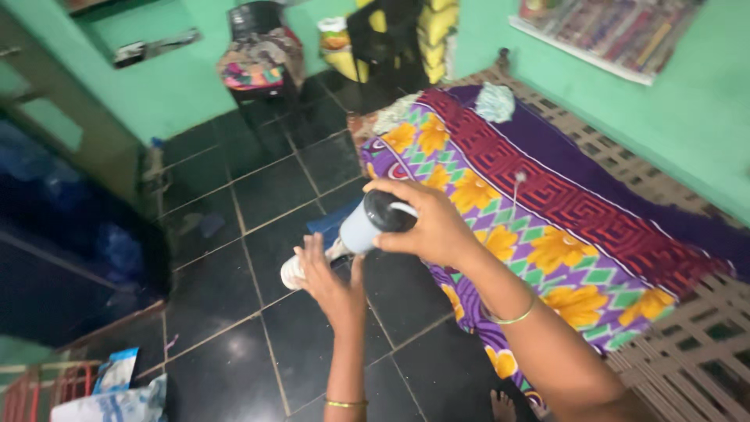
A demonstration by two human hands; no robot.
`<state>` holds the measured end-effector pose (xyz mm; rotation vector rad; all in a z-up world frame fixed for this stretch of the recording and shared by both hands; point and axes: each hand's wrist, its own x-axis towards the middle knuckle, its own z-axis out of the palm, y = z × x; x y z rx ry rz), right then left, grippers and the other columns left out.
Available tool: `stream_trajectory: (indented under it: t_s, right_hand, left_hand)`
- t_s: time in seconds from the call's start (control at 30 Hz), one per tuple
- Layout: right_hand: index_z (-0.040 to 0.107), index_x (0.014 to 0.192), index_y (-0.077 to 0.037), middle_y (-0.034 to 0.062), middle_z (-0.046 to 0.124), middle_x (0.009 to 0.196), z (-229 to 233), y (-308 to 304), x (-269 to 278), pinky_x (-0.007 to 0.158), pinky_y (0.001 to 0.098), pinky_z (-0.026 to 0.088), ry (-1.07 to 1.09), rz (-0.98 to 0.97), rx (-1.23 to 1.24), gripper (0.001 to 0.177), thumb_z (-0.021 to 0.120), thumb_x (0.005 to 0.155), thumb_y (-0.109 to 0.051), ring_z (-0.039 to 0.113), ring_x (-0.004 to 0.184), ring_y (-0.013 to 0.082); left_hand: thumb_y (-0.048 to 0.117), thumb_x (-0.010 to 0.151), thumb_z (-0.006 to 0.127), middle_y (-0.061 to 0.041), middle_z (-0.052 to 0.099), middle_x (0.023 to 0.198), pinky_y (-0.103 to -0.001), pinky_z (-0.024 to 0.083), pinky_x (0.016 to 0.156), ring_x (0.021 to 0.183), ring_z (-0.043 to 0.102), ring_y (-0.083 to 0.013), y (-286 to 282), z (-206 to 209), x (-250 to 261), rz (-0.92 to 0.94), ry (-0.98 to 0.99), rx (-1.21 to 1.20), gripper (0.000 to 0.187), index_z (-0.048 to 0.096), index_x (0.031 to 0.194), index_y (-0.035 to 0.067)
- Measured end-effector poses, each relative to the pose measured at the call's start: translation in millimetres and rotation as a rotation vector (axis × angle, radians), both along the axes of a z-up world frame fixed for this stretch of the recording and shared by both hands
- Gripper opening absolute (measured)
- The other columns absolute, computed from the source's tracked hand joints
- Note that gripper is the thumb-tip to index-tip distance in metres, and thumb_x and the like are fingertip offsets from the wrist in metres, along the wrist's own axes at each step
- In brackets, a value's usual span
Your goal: The person picks up a rice cooker and places it on a shelf. Then, the person picks up an iron, wraps its cord neatly around the body, and places it in a wall niche. Finally, the person picks up a hair dryer, wraps its cord, and places it in the same niche.
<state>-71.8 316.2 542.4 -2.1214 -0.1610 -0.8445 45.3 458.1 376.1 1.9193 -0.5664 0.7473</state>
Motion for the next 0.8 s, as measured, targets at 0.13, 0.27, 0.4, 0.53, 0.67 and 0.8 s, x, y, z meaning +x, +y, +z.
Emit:
stream_trajectory:
  t_s: [0.13,0.27,0.4,0.53,0.67,0.8]
  right_hand:
    - [0.064,0.133,-0.010,0.0077,0.074,0.120,3.5,53.5,26.5,0.095,0.0294,0.055,0.049,0.192,0.020,0.066,0.087,0.071,-0.012,0.071,0.112,0.0165]
    - [0.061,0.137,-0.012,0.0035,0.072,0.113,-4.7,83.0,56.1,0.071,0.0268,0.055,0.249,0.284,0.255,0.061,0.081,0.080,-0.014,0.066,0.082,0.0107]
    - [0.064,0.131,-0.008,0.0016,0.074,0.092,-27.4,71.2,85.7,0.063,0.0183,0.052,0.316,0.392,0.383,0.038,0.069,0.094,-0.017,0.062,0.069,0.0022]
    - [0.075,0.119,-0.005,-0.0026,0.064,0.077,-57.8,41.1,101.9,0.055,0.0174,0.042,0.321,0.317,0.298,0.024,0.065,0.101,-0.018,0.053,0.062,0.0031]
    - [0.075,0.120,-0.006,-0.0047,0.058,0.073,-82.1,7.3,95.7,0.051,0.0176,0.035,0.285,0.276,0.389,0.025,0.062,0.101,-0.015,0.046,0.058,0.0023]
    - [0.072,0.125,-0.007,-0.0048,0.055,0.071,-99.1,-24.8,93.0,0.050,0.0173,0.035,0.204,0.298,0.455,0.027,0.058,0.102,-0.013,0.044,0.057,0.0018]
  left_hand:
    - [0.021,0.090,0.078,-0.019,0.066,0.122,-0.063,0.017,0.122,0.130,0.056,-0.0403,59.2,-36.1,18.3,0.115,-0.003,0.015,0.044,0.061,0.127,0.004]
    - [0.026,0.097,0.073,-0.015,0.063,0.081,-0.048,0.048,0.086,0.090,0.054,-0.0396,86.7,-45.5,10.0,0.130,0.292,-0.160,0.031,0.061,0.106,-0.001]
    - [0.030,0.097,0.071,-0.006,0.060,0.065,-0.033,0.042,0.056,0.059,0.051,-0.0149,100.7,-26.6,10.4,0.037,0.531,-0.399,0.031,0.062,0.088,0.002]
    - [0.029,0.101,0.066,0.000,0.055,0.069,-0.027,0.039,0.054,0.060,0.049,-0.0095,95.9,-11.4,30.5,-0.427,0.642,-0.820,0.027,0.061,0.088,0.005]
    - [0.035,0.100,0.061,0.000,0.053,0.065,-0.027,0.042,0.051,0.054,0.049,-0.0094,71.1,15.8,41.8,-0.688,0.784,-1.025,0.030,0.056,0.086,0.009]
    - [0.051,0.098,0.054,0.003,0.044,0.056,-0.025,0.036,0.041,0.043,0.043,-0.0095,42.0,45.3,38.6,-0.907,0.993,-0.987,0.041,0.052,0.081,0.013]
